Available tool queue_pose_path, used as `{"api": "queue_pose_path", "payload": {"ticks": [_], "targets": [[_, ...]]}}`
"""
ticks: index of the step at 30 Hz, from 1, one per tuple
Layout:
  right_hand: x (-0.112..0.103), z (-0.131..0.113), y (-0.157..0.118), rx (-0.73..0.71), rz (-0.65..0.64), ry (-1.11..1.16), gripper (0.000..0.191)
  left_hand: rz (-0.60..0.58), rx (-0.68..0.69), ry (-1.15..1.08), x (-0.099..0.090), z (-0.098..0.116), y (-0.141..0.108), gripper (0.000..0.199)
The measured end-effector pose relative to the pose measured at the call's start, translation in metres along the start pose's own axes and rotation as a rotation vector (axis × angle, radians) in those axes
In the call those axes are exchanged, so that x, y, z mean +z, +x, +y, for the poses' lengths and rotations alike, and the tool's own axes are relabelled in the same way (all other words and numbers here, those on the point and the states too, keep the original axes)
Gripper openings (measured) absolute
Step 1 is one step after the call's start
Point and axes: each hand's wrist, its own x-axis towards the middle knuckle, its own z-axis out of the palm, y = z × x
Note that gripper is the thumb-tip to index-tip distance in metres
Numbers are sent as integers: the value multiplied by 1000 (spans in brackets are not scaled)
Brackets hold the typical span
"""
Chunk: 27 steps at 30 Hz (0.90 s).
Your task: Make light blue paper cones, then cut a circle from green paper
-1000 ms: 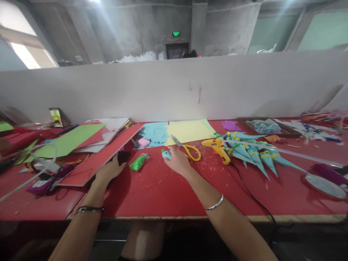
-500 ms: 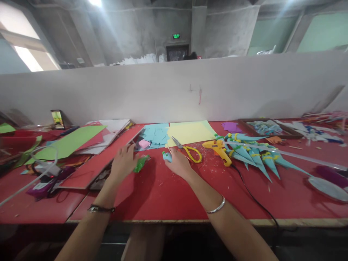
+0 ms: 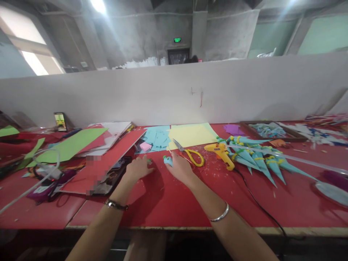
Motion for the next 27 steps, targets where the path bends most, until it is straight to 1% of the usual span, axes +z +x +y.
{"api": "queue_pose_path", "payload": {"ticks": [2, 3, 5, 7, 9, 11, 13, 14, 16, 18, 22, 24, 27], "targets": [[0, -1, -1, -2, -8, 2, 38, -5, 22, -16, 0, -2, 4, 50], [0, -1, -1, -5, -8, 6, 40, 25, 54, -31, 2, -3, 7, 44], [1, 0, -1, -10, 3, 21, 42, 129, 140, -82, 8, -5, 15, 31], [2, 0, -1, -16, 35, 49, 42, 263, 240, -170, 16, -6, 23, 24], [2, 0, 1, -28, 103, 101, 39, 370, 345, -307, 23, -6, 29, 24], [2, 1, 2, -70, 183, 212, 32, 431, 486, -461, 28, -5, 33, 32], [2, 1, 4, -140, 247, 379, 26, 442, 609, -591, 30, -3, 32, 38], [2, 0, 5, -177, 263, 466, 24, 434, 647, -639, 30, -2, 31, 40], [2, -2, 5, -237, 274, 604, 22, 415, 695, -692, 29, 1, 27, 43], [2, -4, 4, -256, 270, 683, 20, 404, 729, -710, 28, 3, 24, 44], [4, -6, 3, -255, 287, 767, 19, 402, 781, -706, 27, 6, 20, 42], [4, -5, 3, -261, 311, 775, 17, 396, 786, -697, 26, 6, 19, 40], [3, -5, 3, -234, 340, 755, 13, 388, 785, -676, 25, 6, 15, 37]]}}
